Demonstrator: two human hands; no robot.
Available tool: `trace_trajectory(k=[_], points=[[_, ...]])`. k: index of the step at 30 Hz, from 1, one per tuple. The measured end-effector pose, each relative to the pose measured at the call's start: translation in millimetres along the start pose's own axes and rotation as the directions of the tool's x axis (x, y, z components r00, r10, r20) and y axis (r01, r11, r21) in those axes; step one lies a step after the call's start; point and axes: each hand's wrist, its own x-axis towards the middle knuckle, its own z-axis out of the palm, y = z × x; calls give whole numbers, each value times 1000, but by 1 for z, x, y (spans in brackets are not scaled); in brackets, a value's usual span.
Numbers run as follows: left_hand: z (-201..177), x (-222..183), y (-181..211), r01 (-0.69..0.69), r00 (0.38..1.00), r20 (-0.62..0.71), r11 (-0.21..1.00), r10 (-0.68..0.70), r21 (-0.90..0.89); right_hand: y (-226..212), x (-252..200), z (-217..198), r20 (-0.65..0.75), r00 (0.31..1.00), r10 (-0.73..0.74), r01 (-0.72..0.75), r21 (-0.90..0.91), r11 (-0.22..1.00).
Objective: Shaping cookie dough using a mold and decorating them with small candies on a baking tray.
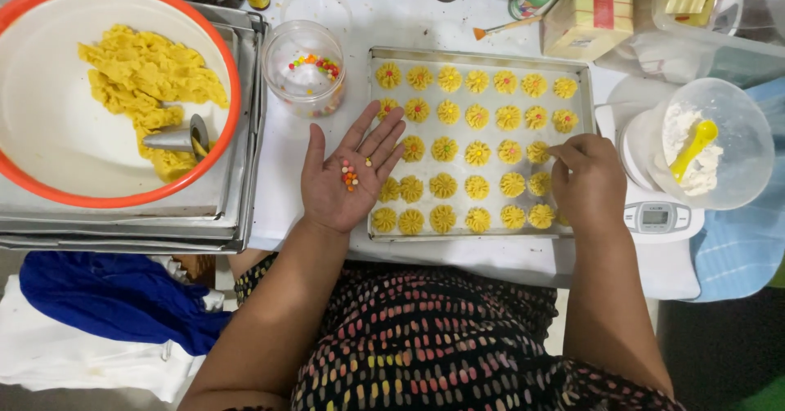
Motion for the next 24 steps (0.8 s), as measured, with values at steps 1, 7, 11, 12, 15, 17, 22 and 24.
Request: trace_trajectory(k=[1, 7, 11, 12, 15, 17, 22, 24], points=[[-1, 0, 0, 2, 1000, 9, 1000, -2, 2, -7, 3, -5, 27, 1000, 3, -3, 4, 1000], [-3, -1, 1, 0, 1000, 26, 1000, 0, -5, -9, 9, -6, -27, 999, -17, 18, 30, 999], [-5, 0, 0, 10, 999, 47, 1000, -8, -30, -63, 46, -24, -131, 991, -16, 67, 394, 916], [-5, 0, 0, 7, 999, 48, 1000, -6, -30, -86, 53, -26, -132, 991, -19, 70, 395, 916], [-5, 0, 0, 0, 999, 43, 1000, 1, -9, -152, 72, -31, -93, 991, -93, 131, 630, 766], [-8, 0, -1, 0, 993, 122, 1000, 1, -15, -189, 81, -31, -120, 968, -220, 244, 651, 719], [-6, -1, -3, -12, 992, 129, 999, 17, -38, -231, 100, -24, -186, 883, -432, 451, 596, 664], [1, -4, -4, -18, 993, 113, 1000, 21, -21, -237, 105, -22, -194, 856, -479, 493, 583, 646]])
